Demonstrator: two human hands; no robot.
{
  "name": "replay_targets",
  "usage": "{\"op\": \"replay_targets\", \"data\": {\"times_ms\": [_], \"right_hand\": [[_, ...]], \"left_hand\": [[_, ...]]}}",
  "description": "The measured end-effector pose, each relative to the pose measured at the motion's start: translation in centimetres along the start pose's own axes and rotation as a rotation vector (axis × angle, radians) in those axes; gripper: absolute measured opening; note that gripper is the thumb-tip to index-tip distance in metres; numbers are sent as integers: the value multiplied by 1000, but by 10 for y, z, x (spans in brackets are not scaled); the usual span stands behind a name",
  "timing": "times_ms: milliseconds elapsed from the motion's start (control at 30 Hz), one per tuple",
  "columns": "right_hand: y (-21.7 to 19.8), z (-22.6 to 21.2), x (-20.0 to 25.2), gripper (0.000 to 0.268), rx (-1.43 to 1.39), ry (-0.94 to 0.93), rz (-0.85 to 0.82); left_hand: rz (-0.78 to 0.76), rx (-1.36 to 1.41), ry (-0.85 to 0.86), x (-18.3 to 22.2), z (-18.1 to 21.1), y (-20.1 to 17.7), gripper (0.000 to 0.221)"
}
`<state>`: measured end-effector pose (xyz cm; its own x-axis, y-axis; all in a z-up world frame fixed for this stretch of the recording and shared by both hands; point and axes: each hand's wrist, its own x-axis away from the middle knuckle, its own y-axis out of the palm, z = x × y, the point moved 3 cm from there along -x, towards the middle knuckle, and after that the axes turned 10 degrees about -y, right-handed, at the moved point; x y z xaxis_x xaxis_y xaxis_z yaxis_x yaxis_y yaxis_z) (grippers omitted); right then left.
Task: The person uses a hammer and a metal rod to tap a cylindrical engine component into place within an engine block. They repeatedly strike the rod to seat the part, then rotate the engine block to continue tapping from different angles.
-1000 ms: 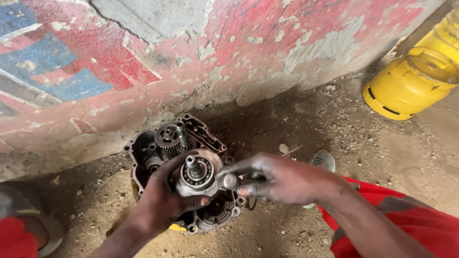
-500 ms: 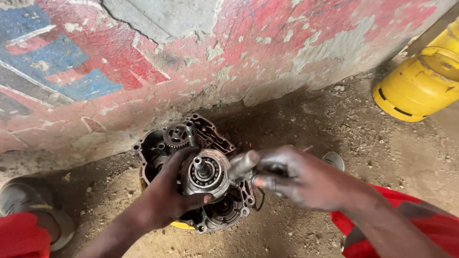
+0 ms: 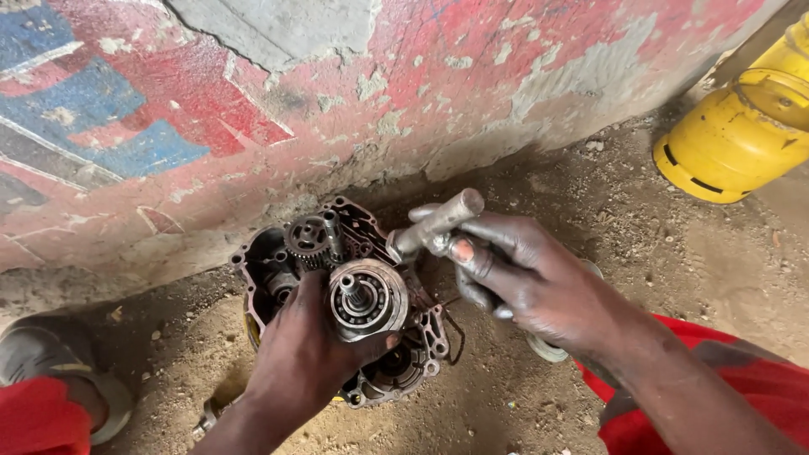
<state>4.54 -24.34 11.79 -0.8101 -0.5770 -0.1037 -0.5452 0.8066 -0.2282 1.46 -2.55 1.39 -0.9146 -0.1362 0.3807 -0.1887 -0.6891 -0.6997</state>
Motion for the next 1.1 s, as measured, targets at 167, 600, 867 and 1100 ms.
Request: {"op": "replay_targets", "data": {"times_ms": [167, 600, 867, 1100], "right_hand": [[7, 40, 8, 39, 377, 257, -139], [16, 24, 4, 32, 479, 363, -105], [16, 22, 3, 39, 426, 552, 17], [5, 0, 1, 49, 387, -122, 104]], "left_hand": [[16, -205, -46, -3, -3, 3, 90], [-152, 250, 34, -17, 3, -12, 104], [-126, 304, -38, -9, 9, -15, 97], [-135, 346, 14, -5, 7, -4, 105]]}}
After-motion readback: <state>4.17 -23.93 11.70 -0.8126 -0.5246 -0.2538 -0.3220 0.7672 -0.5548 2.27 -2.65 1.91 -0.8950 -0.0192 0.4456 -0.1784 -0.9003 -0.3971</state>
